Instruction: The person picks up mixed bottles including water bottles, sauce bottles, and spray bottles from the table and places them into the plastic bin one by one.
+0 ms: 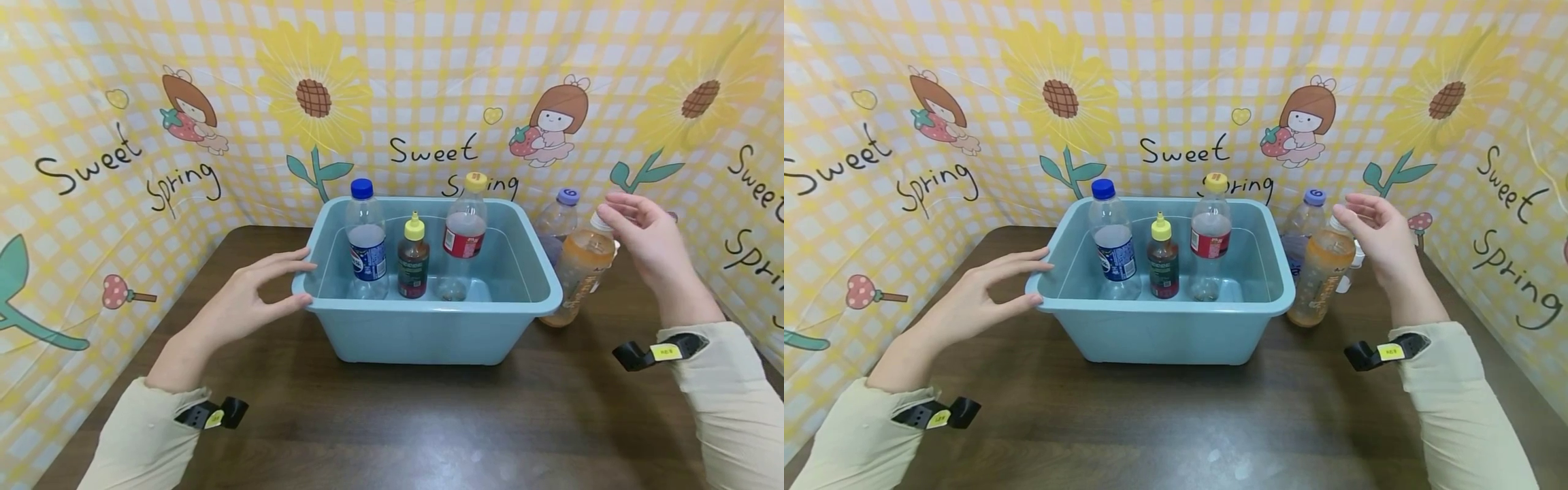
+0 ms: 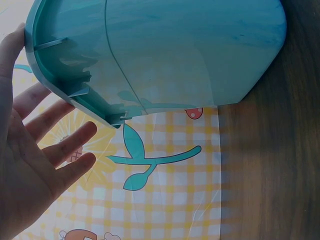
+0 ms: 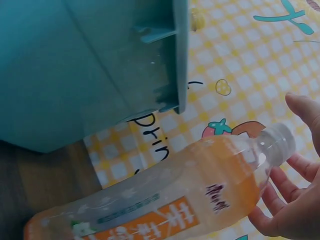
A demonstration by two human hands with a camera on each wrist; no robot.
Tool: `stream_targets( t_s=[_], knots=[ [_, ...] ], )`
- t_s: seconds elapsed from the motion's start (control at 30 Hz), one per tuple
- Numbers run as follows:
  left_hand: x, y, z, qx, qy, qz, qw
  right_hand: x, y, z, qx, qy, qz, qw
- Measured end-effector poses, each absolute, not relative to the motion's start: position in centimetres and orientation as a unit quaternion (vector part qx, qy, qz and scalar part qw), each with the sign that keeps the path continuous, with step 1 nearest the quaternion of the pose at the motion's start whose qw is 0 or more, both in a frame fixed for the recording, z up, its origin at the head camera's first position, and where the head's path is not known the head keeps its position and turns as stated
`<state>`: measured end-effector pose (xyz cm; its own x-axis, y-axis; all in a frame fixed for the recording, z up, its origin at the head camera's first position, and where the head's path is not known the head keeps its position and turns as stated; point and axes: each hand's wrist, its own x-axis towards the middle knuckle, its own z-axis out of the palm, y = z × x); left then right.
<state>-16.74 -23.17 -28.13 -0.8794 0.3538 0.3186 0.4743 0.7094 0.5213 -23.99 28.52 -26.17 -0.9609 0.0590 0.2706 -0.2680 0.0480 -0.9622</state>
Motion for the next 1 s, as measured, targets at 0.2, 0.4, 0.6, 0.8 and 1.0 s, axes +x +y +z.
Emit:
stream_targets(
  t_s=[0.2,0.4,0.6,0.8,1.0],
  knots=[
    [-16.7,-23.1,-28.1,-0.235,-0.917,-0.307,0.101,-23.8,28.6,-27.2,0.063,-0.724,0.676,0.125],
    [-16.7,-23.1,-28.1,-0.233,-0.918,-0.306,0.100,-23.8,28.6,-27.9,0.015,-0.800,0.586,0.131],
    [-16.7,-23.1,-28.1,-0.234,-0.917,-0.305,0.102,-23.7,28.5,-28.2,-0.010,-0.845,0.524,0.109],
    [-16.7,-23.1,-28.1,-0.236,-0.916,-0.308,0.102,-23.6,28.3,-28.4,0.000,-0.848,0.516,0.120],
    [-16.7,-23.2,-28.2,-0.236,-0.916,-0.308,0.102,-23.5,28.1,-28.4,-0.005,-0.848,0.514,0.130]
  ],
)
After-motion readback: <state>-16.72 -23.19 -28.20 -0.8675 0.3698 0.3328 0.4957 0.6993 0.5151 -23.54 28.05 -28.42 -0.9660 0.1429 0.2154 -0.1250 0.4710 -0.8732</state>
